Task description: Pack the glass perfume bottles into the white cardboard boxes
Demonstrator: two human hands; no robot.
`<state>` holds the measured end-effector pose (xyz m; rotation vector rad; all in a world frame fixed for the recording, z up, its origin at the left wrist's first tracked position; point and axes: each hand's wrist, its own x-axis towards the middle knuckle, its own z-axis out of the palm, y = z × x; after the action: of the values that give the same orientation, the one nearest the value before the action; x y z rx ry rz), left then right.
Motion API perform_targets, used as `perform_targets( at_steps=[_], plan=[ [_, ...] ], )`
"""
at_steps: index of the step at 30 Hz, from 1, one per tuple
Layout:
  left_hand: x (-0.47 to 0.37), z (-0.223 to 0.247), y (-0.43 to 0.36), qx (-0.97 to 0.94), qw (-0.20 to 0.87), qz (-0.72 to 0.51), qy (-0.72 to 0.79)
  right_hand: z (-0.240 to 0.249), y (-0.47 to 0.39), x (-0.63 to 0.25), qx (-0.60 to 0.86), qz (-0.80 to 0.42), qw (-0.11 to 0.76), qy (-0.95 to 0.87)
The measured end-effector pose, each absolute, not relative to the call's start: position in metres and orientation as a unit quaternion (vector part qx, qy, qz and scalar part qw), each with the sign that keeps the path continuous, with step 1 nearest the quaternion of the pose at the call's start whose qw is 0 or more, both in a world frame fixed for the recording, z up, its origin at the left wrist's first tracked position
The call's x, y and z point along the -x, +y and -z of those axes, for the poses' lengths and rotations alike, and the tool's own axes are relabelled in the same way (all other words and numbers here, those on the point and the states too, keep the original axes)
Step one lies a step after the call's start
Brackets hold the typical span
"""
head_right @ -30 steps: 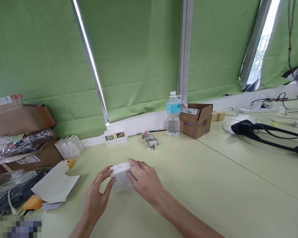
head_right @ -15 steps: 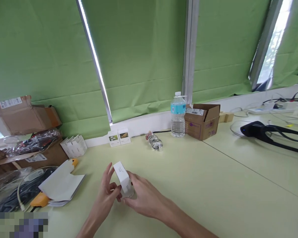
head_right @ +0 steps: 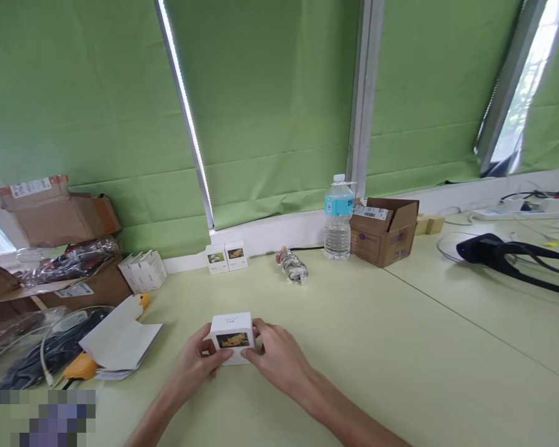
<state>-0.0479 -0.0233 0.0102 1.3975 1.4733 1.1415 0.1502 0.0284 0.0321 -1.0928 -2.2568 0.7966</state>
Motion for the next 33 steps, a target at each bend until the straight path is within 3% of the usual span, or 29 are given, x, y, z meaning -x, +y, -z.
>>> perform_targets(
  at_steps=[8, 13, 21, 33],
  plan=[
    [0.050, -0.017, -0.026, -0.558, 0.355, -0.448, 0.602, -0.024, 0.036, -0.144, 0.408, -0.281, 0.248, -0.832],
    [0.066, -0.014, -0.017, -0.495, 0.197, -0.529, 0.660, -0.016, 0.059, -0.129, 0.420, -0.248, 0.248, -0.837],
    [0.066, 0.011, -0.013, -0.570, 0.223, -0.418, 0.671, -0.015, 0.108, -0.081, 0.451, -0.169, 0.209, -0.851],
    [0.063, 0.005, -0.016, -0.642, 0.117, -0.291, 0.699, -0.020, 0.203, 0.009, 0.541, -0.118, 0.211, -0.806]
  ],
)
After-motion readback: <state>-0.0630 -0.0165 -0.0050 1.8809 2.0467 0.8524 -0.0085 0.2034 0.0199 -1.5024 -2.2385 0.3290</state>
